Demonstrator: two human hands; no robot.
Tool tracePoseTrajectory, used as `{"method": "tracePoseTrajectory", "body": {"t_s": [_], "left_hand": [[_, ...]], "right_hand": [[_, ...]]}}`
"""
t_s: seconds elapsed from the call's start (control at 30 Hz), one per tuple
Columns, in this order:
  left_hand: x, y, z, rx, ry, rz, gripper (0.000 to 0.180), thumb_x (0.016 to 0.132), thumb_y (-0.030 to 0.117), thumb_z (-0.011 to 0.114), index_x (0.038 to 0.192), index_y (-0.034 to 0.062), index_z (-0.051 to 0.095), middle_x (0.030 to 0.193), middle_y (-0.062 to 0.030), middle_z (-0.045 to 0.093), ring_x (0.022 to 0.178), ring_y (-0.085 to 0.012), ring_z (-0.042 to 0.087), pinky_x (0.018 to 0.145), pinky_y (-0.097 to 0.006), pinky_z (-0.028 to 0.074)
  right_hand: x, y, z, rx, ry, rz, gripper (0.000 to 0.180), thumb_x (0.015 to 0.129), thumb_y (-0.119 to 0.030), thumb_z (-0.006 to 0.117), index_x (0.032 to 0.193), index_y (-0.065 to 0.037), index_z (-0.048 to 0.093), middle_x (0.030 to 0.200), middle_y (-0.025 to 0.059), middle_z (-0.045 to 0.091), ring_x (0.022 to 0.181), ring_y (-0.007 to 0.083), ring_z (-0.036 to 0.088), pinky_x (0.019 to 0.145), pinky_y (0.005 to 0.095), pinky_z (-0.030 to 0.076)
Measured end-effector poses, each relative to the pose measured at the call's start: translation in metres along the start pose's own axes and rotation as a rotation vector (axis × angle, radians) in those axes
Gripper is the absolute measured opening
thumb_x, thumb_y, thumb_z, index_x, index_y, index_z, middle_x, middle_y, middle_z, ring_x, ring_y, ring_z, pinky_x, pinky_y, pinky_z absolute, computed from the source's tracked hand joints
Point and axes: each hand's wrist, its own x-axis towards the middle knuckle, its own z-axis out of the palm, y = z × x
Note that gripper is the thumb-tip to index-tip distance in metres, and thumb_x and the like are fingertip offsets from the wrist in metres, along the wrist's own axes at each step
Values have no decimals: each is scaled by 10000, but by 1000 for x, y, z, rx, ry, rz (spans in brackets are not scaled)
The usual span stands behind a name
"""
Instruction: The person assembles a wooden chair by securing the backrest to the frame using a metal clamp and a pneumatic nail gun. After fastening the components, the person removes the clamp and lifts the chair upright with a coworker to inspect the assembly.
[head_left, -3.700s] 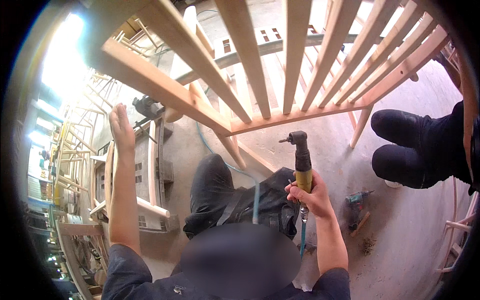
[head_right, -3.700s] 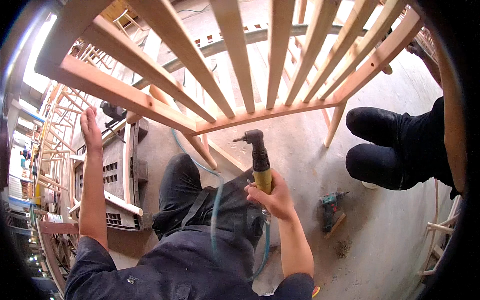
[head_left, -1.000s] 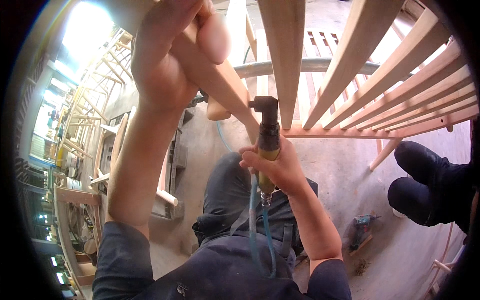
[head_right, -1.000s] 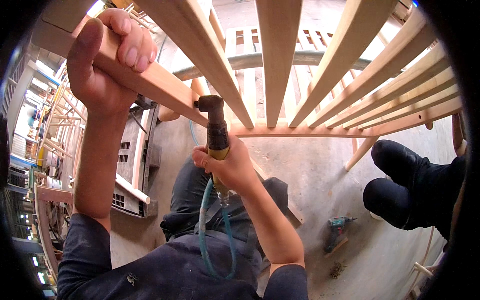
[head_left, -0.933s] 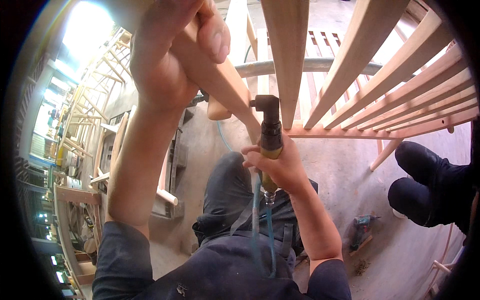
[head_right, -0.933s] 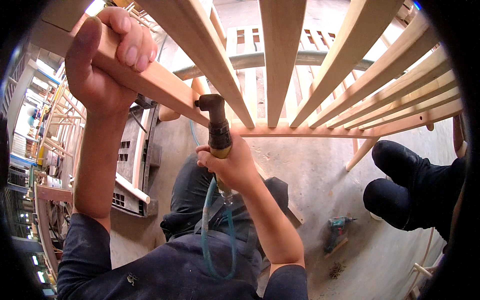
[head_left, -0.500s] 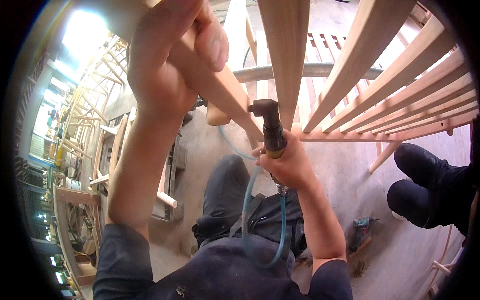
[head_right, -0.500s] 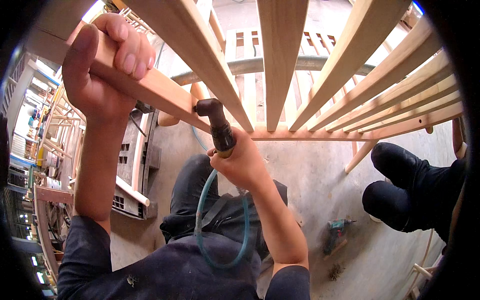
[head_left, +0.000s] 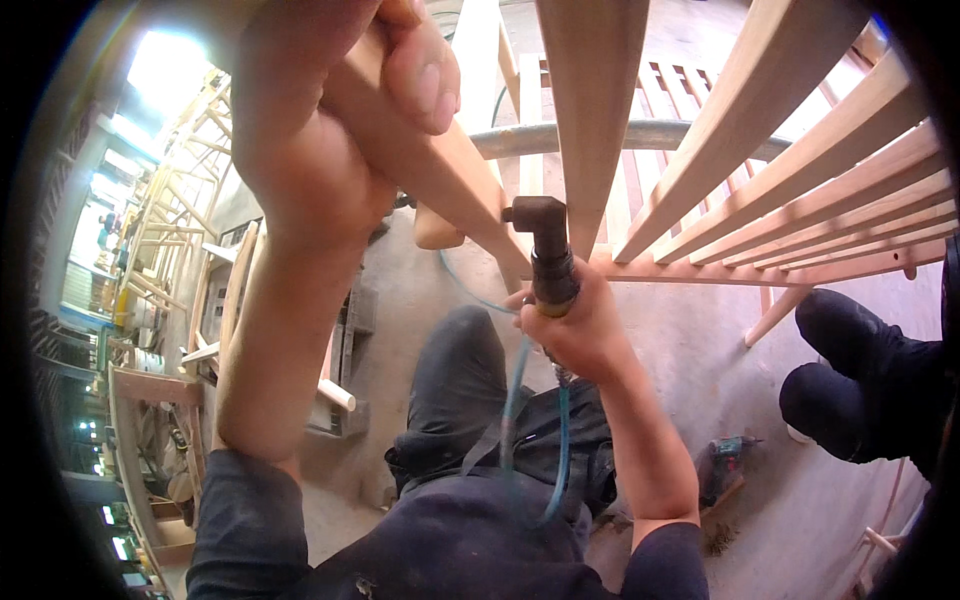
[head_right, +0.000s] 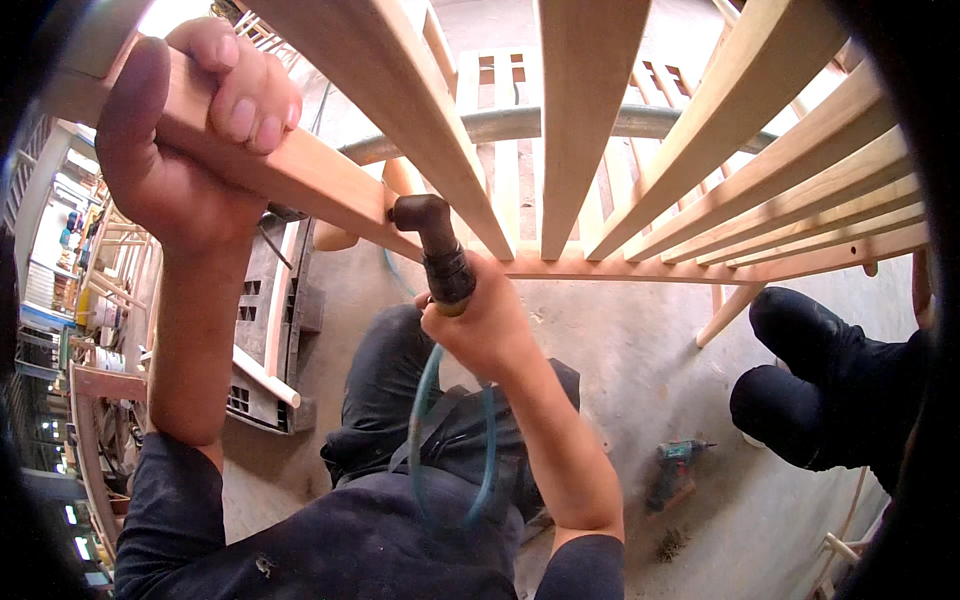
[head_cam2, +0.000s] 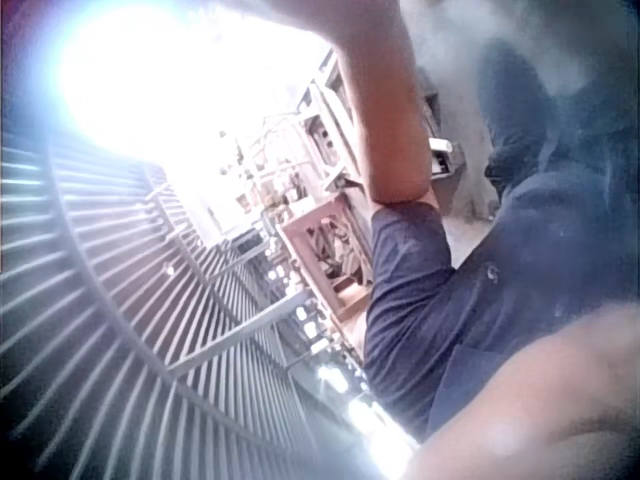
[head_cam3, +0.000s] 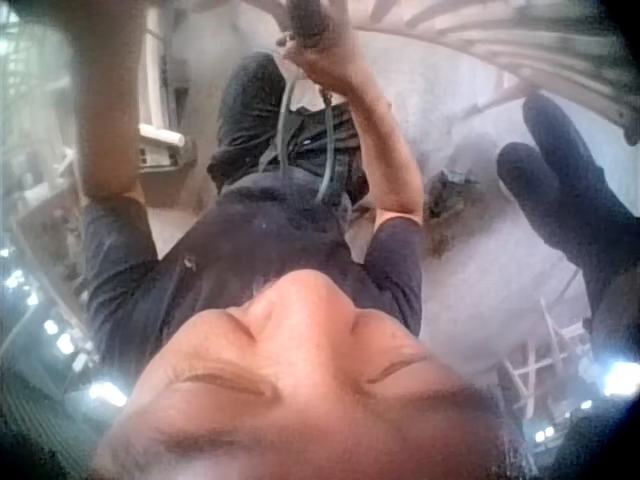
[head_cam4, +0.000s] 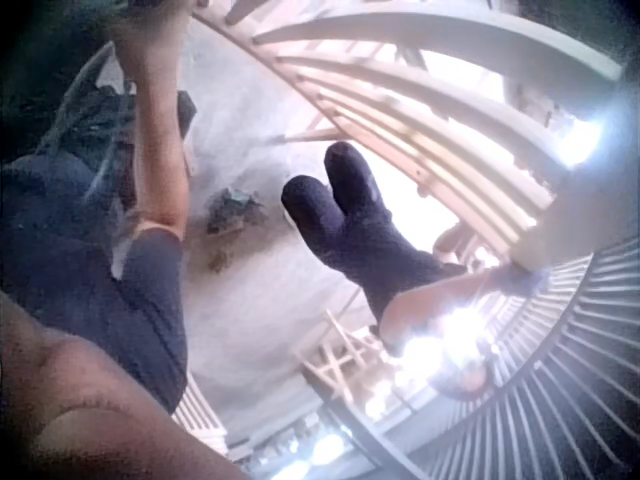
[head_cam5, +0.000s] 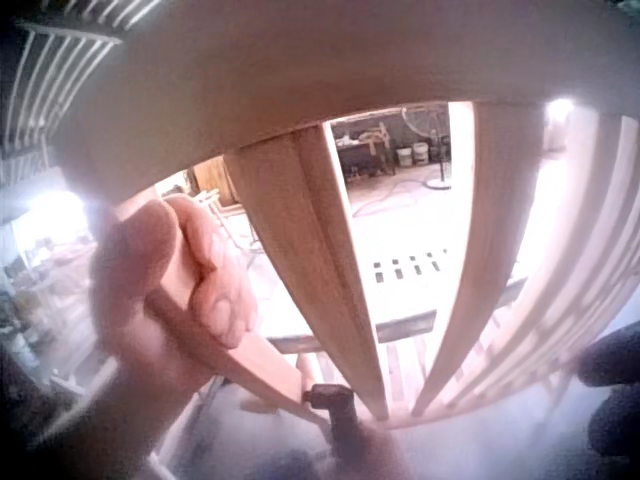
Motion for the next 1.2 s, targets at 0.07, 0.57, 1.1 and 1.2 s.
{"method": "tracePoseTrajectory", "body": {"t_s": [0.07,0.57,1.1,1.2], "left_hand": [[0,1,-2,45,-14,8,416,1055,443,438,973,63,586,686,-9,513,627,-150,502,689,-345,438],[0,-6,28,10,342,79,426,1001,430,600,855,35,537,543,-59,484,482,-182,520,484,-301,430],[-8,-15,14,241,338,45,431,962,459,673,716,106,649,556,1,567,490,-104,553,455,-264,421],[3,-19,14,26,246,156,330,961,358,689,735,119,659,579,30,571,495,-67,537,442,-255,409]], "right_hand": [[1,0,0,63,-10,0,246,793,-21,700,1005,14,582,887,126,721,802,176,735,709,295,594],[-5,-9,2,12,-16,-11,256,771,-19,729,1001,23,623,869,88,726,817,151,713,759,345,597],[0,-1,4,72,-40,58,207,797,12,712,955,4,578,877,144,731,854,221,759,771,346,628],[-1,-7,4,56,-42,86,200,807,-12,717,954,-2,581,897,158,742,816,215,760,758,343,625]]}}
